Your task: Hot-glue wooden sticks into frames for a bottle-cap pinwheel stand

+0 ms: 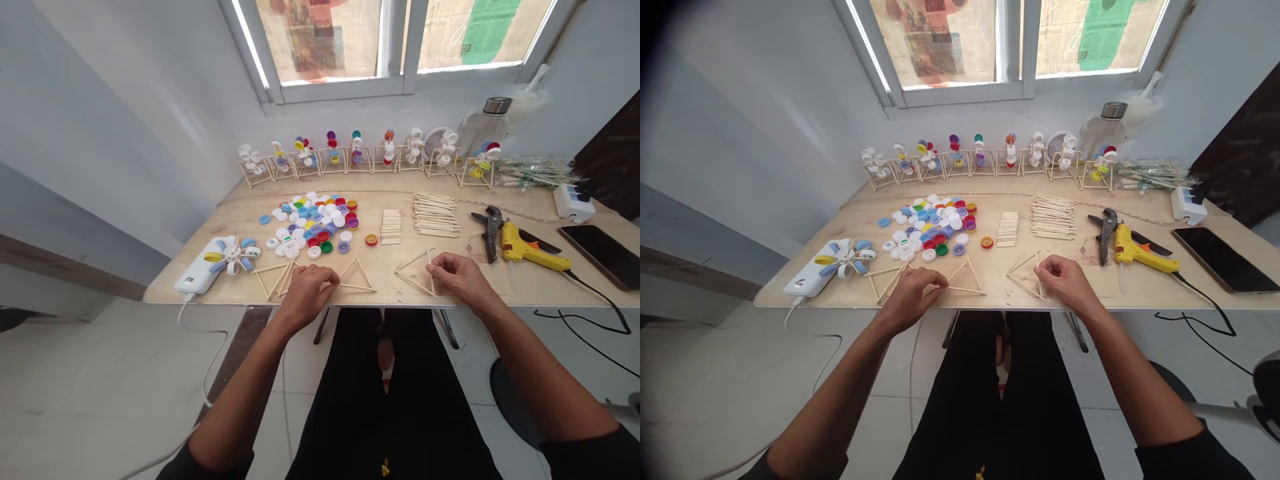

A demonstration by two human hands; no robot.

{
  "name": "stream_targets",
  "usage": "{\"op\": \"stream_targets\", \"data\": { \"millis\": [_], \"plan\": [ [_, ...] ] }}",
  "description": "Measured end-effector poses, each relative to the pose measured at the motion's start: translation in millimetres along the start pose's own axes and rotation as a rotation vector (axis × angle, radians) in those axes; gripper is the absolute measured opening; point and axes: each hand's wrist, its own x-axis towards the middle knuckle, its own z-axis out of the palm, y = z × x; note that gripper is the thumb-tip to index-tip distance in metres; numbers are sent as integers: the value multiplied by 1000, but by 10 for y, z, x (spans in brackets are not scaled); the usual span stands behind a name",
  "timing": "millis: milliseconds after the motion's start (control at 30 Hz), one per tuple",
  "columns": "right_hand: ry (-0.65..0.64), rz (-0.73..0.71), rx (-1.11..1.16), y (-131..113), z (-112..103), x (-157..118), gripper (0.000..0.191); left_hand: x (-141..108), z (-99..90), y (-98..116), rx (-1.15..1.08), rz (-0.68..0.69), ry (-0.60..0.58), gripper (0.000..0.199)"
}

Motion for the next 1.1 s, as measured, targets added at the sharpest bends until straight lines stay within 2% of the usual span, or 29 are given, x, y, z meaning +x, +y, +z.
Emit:
{"op": "stream_targets", "data": {
  "millis": [300, 567, 767, 1100],
  "plan": [
    [52, 60, 178, -50, 60, -76, 47, 144, -81, -178, -155, 16, -24, 17],
    [74, 65, 262, -124, 296, -111, 41, 191, -131, -214, -189, 50, -49, 18],
    [107, -4, 178, -43, 452, -129, 35, 202, -72, -245, -193, 56, -44, 19],
    [133, -63, 48, 6, 511, -139, 31, 197, -23, -206, -53, 31, -47, 22]
  ]
}}
